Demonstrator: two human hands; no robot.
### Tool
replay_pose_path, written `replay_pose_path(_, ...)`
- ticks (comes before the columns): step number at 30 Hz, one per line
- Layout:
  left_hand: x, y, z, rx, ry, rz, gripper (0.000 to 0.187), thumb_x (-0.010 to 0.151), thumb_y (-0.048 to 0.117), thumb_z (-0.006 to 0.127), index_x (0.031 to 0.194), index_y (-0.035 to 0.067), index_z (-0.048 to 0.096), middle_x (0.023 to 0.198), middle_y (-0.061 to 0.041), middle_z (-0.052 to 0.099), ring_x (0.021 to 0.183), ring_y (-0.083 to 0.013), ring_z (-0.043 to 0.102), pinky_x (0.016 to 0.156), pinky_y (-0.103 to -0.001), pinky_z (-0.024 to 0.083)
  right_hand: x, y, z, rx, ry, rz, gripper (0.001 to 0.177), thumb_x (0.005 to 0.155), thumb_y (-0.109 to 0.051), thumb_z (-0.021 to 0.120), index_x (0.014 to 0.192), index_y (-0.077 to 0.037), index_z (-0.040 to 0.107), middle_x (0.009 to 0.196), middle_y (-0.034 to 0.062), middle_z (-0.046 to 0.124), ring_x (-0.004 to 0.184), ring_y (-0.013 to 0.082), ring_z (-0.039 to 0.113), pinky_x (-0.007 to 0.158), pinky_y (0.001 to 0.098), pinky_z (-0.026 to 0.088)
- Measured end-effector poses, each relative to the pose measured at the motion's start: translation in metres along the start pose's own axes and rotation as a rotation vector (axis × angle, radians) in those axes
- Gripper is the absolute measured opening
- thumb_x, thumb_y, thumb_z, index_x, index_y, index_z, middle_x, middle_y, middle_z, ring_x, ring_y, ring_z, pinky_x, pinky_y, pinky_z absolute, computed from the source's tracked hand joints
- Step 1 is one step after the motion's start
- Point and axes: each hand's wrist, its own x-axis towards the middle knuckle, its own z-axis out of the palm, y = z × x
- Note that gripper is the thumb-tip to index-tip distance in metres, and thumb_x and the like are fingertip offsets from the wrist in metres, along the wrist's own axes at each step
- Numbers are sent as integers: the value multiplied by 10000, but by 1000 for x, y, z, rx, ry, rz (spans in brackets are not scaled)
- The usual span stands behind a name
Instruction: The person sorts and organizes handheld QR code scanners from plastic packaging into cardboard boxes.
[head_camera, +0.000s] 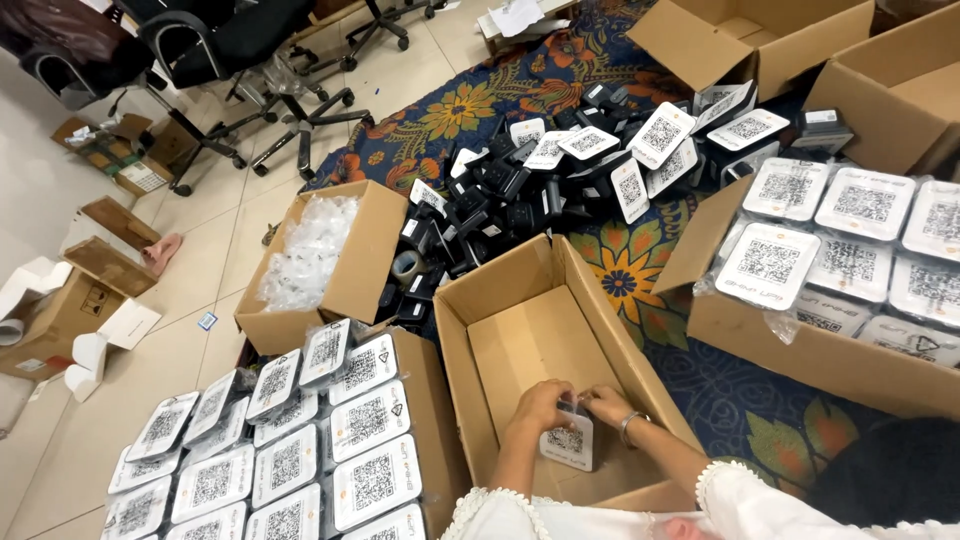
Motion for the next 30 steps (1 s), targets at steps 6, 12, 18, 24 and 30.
replay_pose_path(6, -3, -3, 8, -14, 14, -110, 409, 742, 250, 867, 1113, 193, 705, 1105, -74, 751, 1074, -283, 695, 915, -412, 537, -49, -63, -11, -43, 202, -317, 584, 846, -258, 684, 1400, -93, 599, 1331, 185, 659, 1207, 272, 637, 1036, 354, 492)
replay_pose_path(12, -1, 5, -11, -45, 215, -188, 311, 901, 291, 740, 1178, 164, 677, 1091, -150, 743, 1060, -333, 696, 896, -441, 530, -129, -148, -26, -75, -96, -261, 1119, 710, -492, 838, 1605, -251, 210, 1514, 163, 507, 1406, 298, 520, 1154, 370, 396)
replay_pose_path(18, 5, 21, -37, -757, 720, -121, 458, 862, 377, 795, 1068, 28, 580, 947, -107, 733, 863, -187, 705, 753, -317, 555, -217, -217, -90, -335, -93, -899, 1369, 606, -426, 983, 1585, -157, 64, 1635, 214, 177, 1487, 432, 237, 1175, 471, 258)
replay_pose_path(24, 34, 149, -26, -1019, 604, -305, 456, 855, 392, 802, 1037, -1, 660, 911, -99, 718, 804, -156, 659, 716, -314, 538, -293, -245, -146, -555, 122, -732, 996, 618, -330, 983, 1479, -313, 482, 1626, 207, 210, 1393, 423, 408, 1067, 455, 458)
replay_pose_path(30, 107, 280, 10, -901, 366, -16, 393, 925, 262, 711, 1214, 20, 597, 1076, -123, 735, 940, -187, 708, 831, -328, 556, -293, -194, -218, -483, 729, -645, 992, 537, -307, 948, 1432, -304, 520, 1521, 213, 349, 1344, 435, 471, 1042, 481, 471)
